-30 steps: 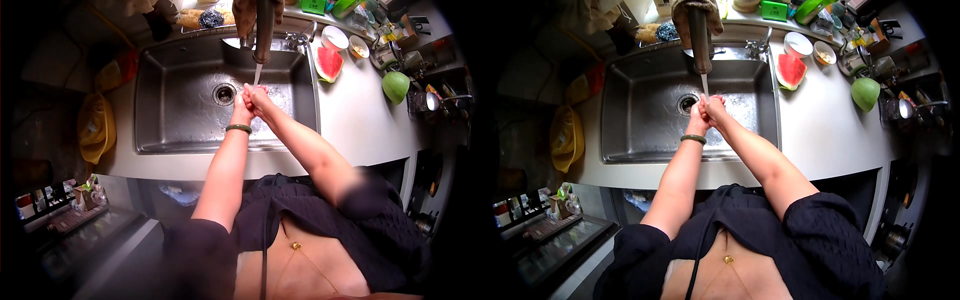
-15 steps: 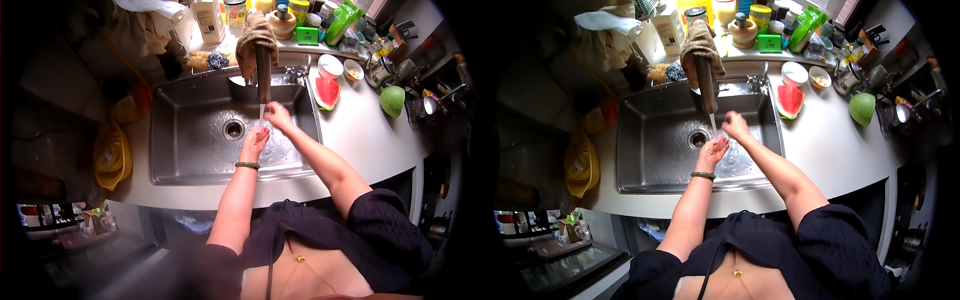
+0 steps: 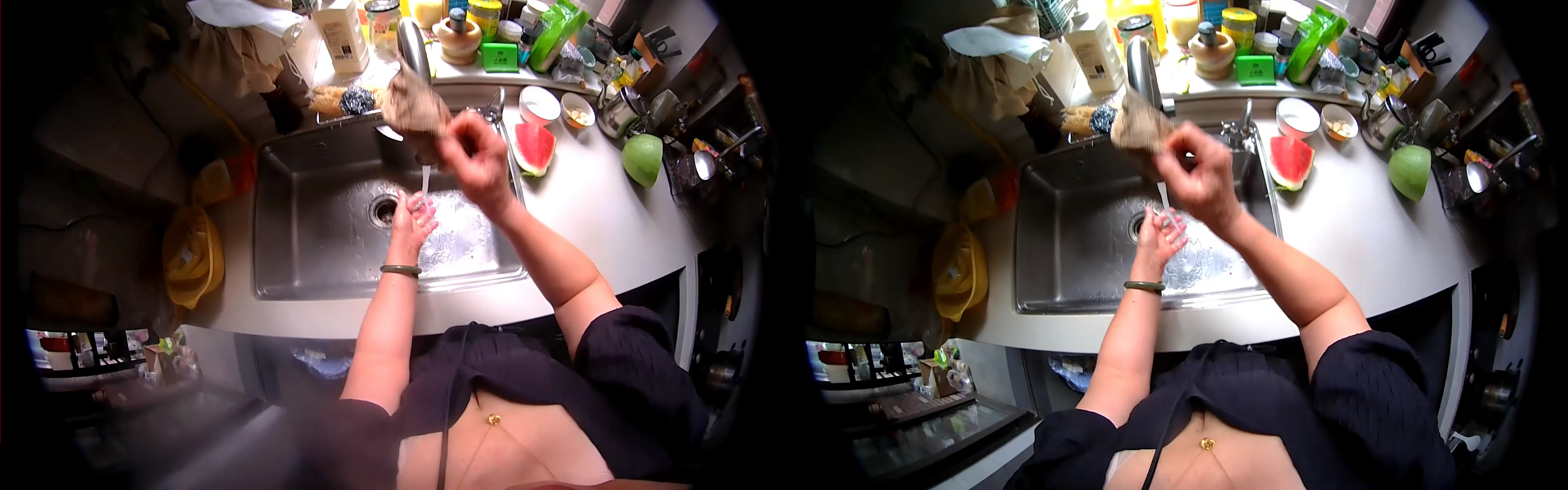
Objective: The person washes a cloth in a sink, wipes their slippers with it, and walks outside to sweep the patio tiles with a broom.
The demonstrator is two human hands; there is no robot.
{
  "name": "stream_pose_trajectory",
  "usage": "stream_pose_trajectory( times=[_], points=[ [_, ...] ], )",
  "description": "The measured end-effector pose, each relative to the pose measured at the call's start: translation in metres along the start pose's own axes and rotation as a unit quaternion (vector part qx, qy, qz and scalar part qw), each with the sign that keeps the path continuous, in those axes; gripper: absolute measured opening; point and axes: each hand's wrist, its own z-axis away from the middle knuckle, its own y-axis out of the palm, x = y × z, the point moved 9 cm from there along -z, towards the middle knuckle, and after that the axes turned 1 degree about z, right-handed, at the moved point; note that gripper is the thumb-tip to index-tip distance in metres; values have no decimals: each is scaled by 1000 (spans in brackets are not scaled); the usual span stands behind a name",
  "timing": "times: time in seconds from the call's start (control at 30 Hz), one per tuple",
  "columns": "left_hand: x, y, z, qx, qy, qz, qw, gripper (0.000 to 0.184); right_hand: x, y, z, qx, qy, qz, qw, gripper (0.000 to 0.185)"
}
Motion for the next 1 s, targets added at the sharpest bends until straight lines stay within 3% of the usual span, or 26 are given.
stream_pose_trajectory(
  times=[0.07, 0.13, 0.17, 0.2, 0.23, 0.33, 0.43, 0.5, 0.57, 0.63, 0.7, 0.77, 0.83, 0.87, 0.9, 0.97, 1.0],
  points=[
    [-16, 14, 24, 18, 31, 46, 998, 61, -19, 5, 50, 59, 3, 77, 995, 12],
    [-30, 25, 36, 134, 82, 128, 979, 61, -91, 11, 105, 47, 147, 27, 988, 15],
    [-35, 30, 42, 212, 112, 162, 957, 61, -130, 22, 133, 69, 273, -40, 959, 15],
    [-37, 24, 45, 109, 127, 189, 968, 51, -164, 28, 156, 66, 368, -88, 923, 13],
    [-22, -1, 7, 233, 114, 192, 947, 42, -190, 34, 172, 62, 460, -135, 875, 12],
    [-1, -14, 3, 54, 59, 183, 980, 28, -213, 43, 157, 24, 447, -184, 875, 9],
    [-1, -4, 6, 67, 41, 148, 986, 27, -215, 50, 138, -35, 456, -304, 836, 7],
    [0, -2, 8, 40, 37, 121, 991, 29, -221, 56, 137, -24, 443, -313, 840, 4],
    [-1, 11, 8, 84, 29, 154, 984, 32, -231, 58, 135, -12, 429, -322, 844, 4],
    [3, 6, -4, 27, 99, 68, 992, 30, -249, 50, 127, 8, 402, -192, 895, 10],
    [8, 25, 2, -12, 173, -52, 983, 26, -262, 21, 106, -103, 327, -72, 937, 20],
    [6, 32, 6, -12, 174, -87, 981, 25, -278, 27, 123, -137, 402, -216, 879, 23],
    [-14, 13, 4, -92, 202, -107, 969, 34, -258, 66, 164, -17, 581, -303, 755, 25],
    [-20, -17, -18, -144, 219, -173, 949, 41, -263, 77, 178, -14, 573, -337, 747, 25],
    [-19, -70, -78, -175, 261, -343, 885, 40, -270, 86, 189, -10, 565, -369, 738, 24],
    [-47, -40, -7, -347, 378, -419, 749, 33, -265, 83, 187, -15, 608, -370, 702, 30],
    [-43, -19, -9, -247, 433, -438, 748, 36, -260, 83, 175, -23, 604, -431, 670, 34]
  ],
)
